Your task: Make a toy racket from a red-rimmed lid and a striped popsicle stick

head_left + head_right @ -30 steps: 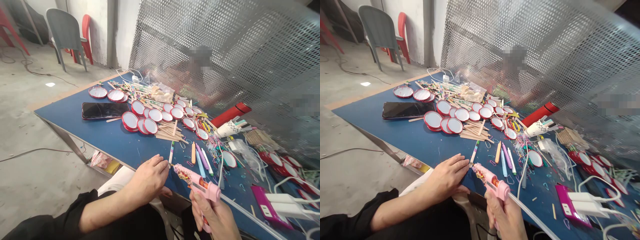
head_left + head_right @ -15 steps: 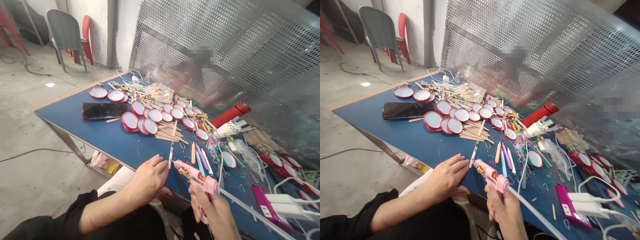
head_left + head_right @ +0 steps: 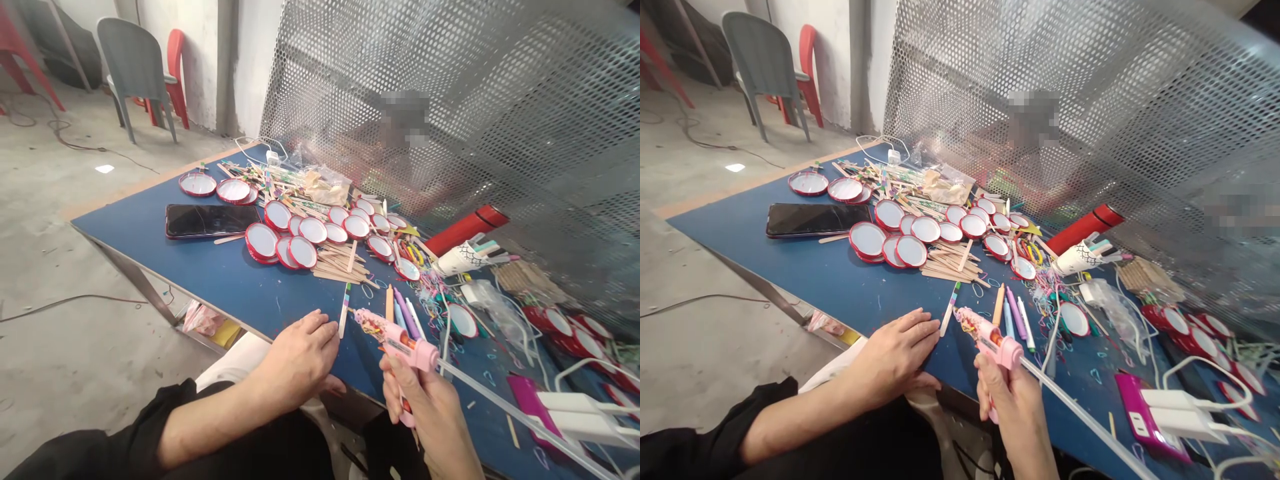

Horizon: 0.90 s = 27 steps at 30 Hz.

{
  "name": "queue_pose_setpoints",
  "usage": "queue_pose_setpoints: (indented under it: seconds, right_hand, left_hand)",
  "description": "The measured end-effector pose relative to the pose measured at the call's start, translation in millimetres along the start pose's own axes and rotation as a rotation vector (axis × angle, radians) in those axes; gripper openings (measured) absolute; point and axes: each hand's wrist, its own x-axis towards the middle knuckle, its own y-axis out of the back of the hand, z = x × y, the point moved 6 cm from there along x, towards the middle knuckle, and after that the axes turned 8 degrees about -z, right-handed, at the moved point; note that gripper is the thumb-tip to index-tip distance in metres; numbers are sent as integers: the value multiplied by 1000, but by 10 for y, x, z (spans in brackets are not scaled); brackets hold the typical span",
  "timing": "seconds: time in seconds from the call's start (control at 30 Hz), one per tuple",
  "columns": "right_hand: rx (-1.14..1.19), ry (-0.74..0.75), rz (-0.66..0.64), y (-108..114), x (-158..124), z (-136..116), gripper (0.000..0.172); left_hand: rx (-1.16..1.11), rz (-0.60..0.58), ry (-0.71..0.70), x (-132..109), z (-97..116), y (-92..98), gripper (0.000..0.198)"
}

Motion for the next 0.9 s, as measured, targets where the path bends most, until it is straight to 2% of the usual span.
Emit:
queue_pose_setpoints:
  seconds: [0.3,0.9]
  right_hand:
    - [-17,7,-10,-14,5,4,57]
    - [-76,-30,-80,9,-305,129,56]
  left_hand:
    - [16,-39,7,14,-4,-16,70]
    - [-28,-27,12,8,-16,-38,69]
